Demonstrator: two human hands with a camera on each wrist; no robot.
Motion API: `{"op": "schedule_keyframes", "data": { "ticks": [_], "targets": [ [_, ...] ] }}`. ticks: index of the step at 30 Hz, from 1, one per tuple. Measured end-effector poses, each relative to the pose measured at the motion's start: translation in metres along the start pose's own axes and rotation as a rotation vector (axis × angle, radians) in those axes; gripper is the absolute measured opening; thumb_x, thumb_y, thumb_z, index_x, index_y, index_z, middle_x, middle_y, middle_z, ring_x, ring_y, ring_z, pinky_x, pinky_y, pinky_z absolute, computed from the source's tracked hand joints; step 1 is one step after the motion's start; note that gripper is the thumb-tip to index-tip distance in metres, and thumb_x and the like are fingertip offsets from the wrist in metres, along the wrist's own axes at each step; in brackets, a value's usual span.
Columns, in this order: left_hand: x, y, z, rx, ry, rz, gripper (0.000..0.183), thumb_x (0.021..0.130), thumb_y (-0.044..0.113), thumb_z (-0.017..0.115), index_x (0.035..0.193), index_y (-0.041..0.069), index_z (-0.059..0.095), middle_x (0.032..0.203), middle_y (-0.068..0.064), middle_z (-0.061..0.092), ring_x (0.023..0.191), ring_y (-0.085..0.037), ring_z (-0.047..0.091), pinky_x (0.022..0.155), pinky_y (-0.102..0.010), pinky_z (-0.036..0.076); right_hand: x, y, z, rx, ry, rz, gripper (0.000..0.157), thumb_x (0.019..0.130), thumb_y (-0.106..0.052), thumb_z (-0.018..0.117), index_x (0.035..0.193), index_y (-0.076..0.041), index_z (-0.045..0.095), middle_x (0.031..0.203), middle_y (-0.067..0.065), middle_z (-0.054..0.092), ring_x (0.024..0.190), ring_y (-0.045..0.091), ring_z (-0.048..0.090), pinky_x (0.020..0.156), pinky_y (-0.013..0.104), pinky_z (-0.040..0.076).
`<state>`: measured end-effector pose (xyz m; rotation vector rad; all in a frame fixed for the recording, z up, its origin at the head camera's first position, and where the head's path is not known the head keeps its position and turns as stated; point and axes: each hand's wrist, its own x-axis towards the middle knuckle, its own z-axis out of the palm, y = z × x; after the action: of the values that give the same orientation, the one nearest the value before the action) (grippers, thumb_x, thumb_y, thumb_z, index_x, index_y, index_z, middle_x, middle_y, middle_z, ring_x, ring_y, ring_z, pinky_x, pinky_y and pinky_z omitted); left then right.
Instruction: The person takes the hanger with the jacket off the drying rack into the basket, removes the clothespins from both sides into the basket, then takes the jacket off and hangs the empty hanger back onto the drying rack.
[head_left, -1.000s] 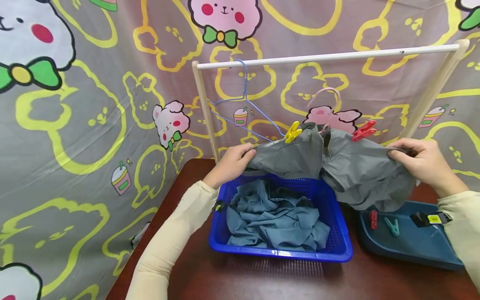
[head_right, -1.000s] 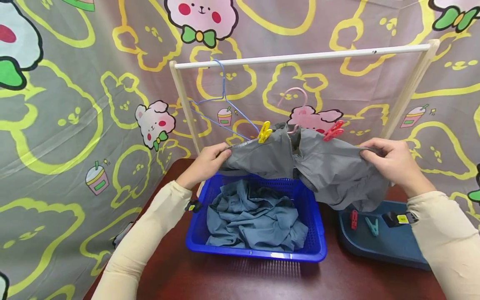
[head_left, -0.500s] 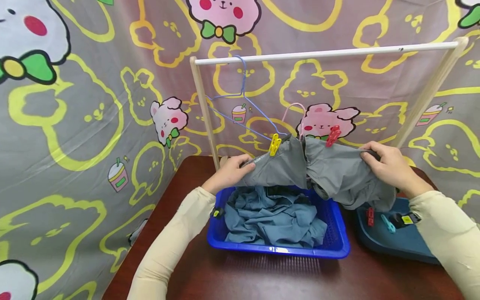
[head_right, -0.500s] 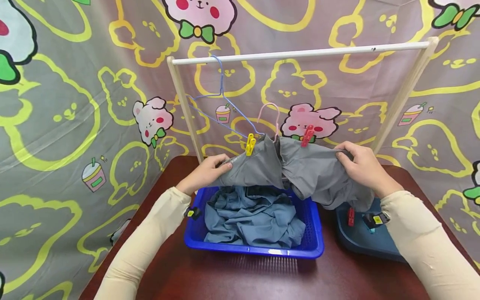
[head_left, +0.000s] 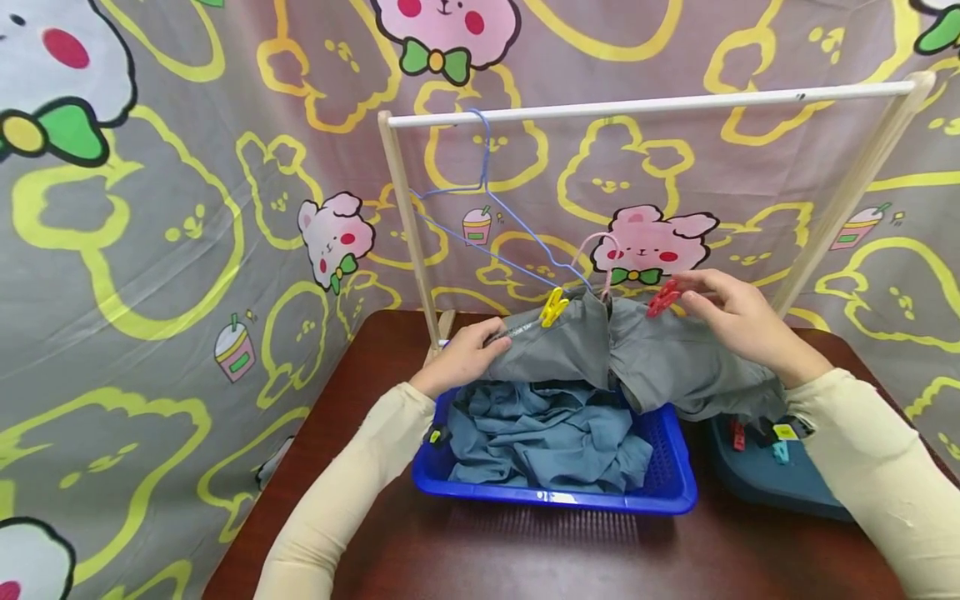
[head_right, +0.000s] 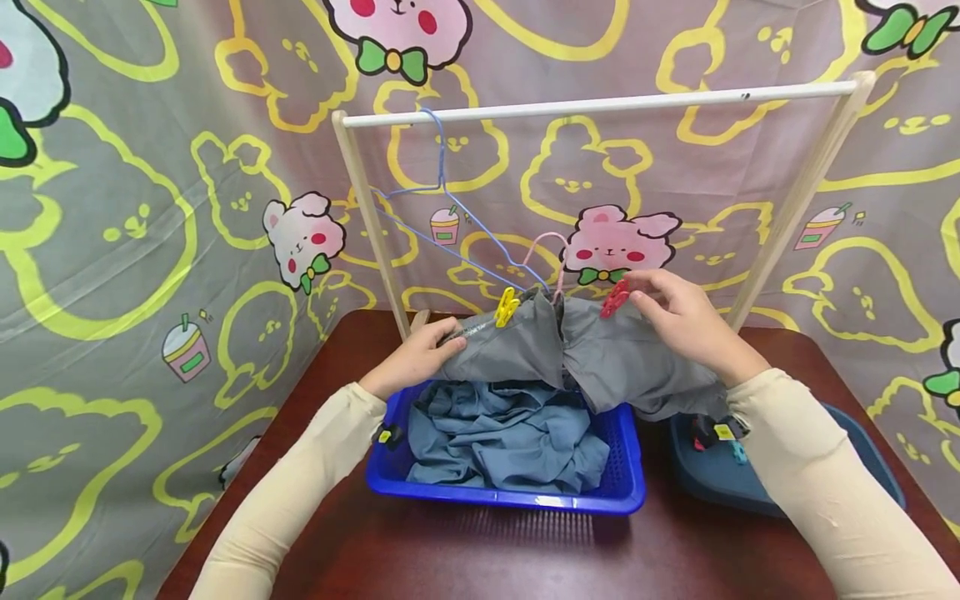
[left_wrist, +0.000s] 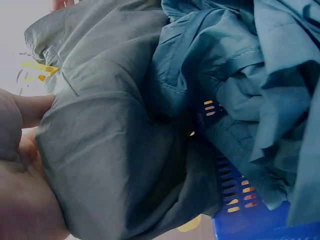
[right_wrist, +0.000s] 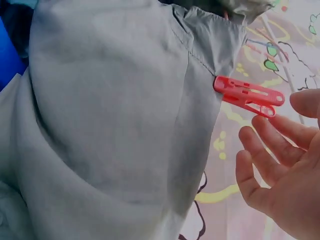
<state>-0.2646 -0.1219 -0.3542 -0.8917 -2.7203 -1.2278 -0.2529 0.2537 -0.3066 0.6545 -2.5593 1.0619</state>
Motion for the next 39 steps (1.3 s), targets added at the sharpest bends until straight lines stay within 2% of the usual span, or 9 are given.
{"op": "schedule_keyframes", "data": {
  "ticks": [4, 11, 17, 22, 24, 27, 29, 34, 39],
  "targets": [
    [-0.001, -0.001, 0.001, -0.009, 0.013, -0.008, 0.013, 0.099, 0.017, 0.051, 0.090, 0.010, 0.056, 0.069, -0.001, 0.040, 0.058, -0.016, 0.039, 0.058, -0.027, 0.034, 0.004, -0.002, 0.002, 0.006, -0.001, 0.021, 0.036, 0.098, -0.020, 0.054, 0.131, -0.004, 0.054, 0.112, 0.016, 0.062, 0.082, -0.008, 0.055, 0.067, 0.011, 0.042],
    [-0.004, -0.005, 0.000, -0.085, 0.004, -0.030, 0.010, 0.098, 0.014, 0.053, 0.090, 0.009, 0.057, 0.069, -0.002, 0.039, 0.056, -0.016, 0.036, 0.058, -0.028, 0.033, 0.005, 0.000, 0.007, -0.029, -0.004, 0.003, 0.031, 0.094, -0.018, 0.060, 0.122, -0.003, 0.059, 0.103, 0.015, 0.066, 0.081, 0.017, 0.063, 0.063, 0.015, 0.045],
    [-0.005, -0.007, 0.001, -0.121, 0.002, -0.011, 0.008, 0.097, 0.011, 0.053, 0.089, 0.009, 0.056, 0.068, -0.001, 0.038, 0.057, -0.016, 0.036, 0.059, -0.029, 0.033, 0.005, -0.003, 0.009, -0.043, 0.085, 0.017, 0.026, 0.095, -0.019, 0.059, 0.115, -0.003, 0.062, 0.098, 0.014, 0.067, 0.074, 0.008, 0.060, 0.057, 0.019, 0.043],
    [-0.005, -0.008, 0.001, -0.138, 0.017, -0.006, 0.009, 0.096, 0.010, 0.054, 0.086, 0.009, 0.056, 0.067, 0.000, 0.039, 0.058, -0.016, 0.037, 0.060, -0.029, 0.033, 0.003, -0.002, -0.002, 0.086, 0.205, 0.087, 0.029, 0.095, -0.020, 0.058, 0.115, 0.000, 0.061, 0.091, -0.012, 0.065, 0.070, -0.001, 0.056, 0.054, 0.015, 0.044],
    [-0.006, -0.009, 0.000, -0.140, 0.028, -0.008, 0.010, 0.095, 0.010, 0.054, 0.086, 0.008, 0.056, 0.068, 0.000, 0.039, 0.059, -0.016, 0.038, 0.060, -0.029, 0.033, 0.000, 0.002, -0.010, 0.148, 0.213, 0.128, 0.030, 0.096, -0.022, 0.057, 0.117, -0.001, 0.060, 0.089, -0.021, 0.061, 0.071, -0.002, 0.056, 0.055, 0.014, 0.045],
    [-0.006, -0.011, -0.003, -0.144, 0.046, -0.012, 0.010, 0.096, 0.010, 0.053, 0.086, 0.007, 0.056, 0.071, -0.001, 0.042, 0.062, -0.017, 0.041, 0.061, -0.029, 0.034, -0.009, 0.009, -0.023, 0.178, 0.159, 0.164, 0.031, 0.098, -0.022, 0.053, 0.121, -0.002, 0.057, 0.092, -0.025, 0.059, 0.076, -0.003, 0.059, 0.061, 0.012, 0.047],
    [-0.007, -0.011, -0.005, -0.167, 0.052, -0.026, 0.011, 0.097, 0.010, 0.052, 0.088, 0.007, 0.057, 0.072, -0.002, 0.043, 0.063, -0.018, 0.042, 0.061, -0.029, 0.034, -0.017, 0.015, -0.033, 0.167, 0.093, 0.190, 0.032, 0.099, -0.023, 0.051, 0.123, -0.004, 0.055, 0.092, -0.022, 0.060, 0.076, -0.001, 0.059, 0.062, 0.015, 0.048],
    [-0.009, -0.013, -0.011, -0.221, 0.067, -0.066, 0.013, 0.098, 0.010, 0.050, 0.089, 0.004, 0.057, 0.074, -0.003, 0.043, 0.065, -0.018, 0.042, 0.060, -0.029, 0.034, -0.037, 0.039, -0.055, 0.048, -0.062, 0.255, 0.037, 0.099, -0.026, 0.051, 0.126, 0.000, 0.053, 0.084, -0.010, 0.062, 0.075, 0.006, 0.057, 0.062, 0.019, 0.046],
    [-0.010, -0.014, -0.019, -0.225, 0.124, -0.089, 0.012, 0.098, 0.009, 0.051, 0.088, 0.003, 0.056, 0.071, -0.002, 0.042, 0.063, -0.018, 0.041, 0.059, -0.029, 0.034, -0.058, 0.076, -0.072, -0.033, -0.194, 0.352, 0.042, 0.098, -0.027, 0.054, 0.125, 0.005, 0.051, 0.090, -0.008, 0.064, 0.074, 0.010, 0.056, 0.062, 0.022, 0.047]
  ]
}}
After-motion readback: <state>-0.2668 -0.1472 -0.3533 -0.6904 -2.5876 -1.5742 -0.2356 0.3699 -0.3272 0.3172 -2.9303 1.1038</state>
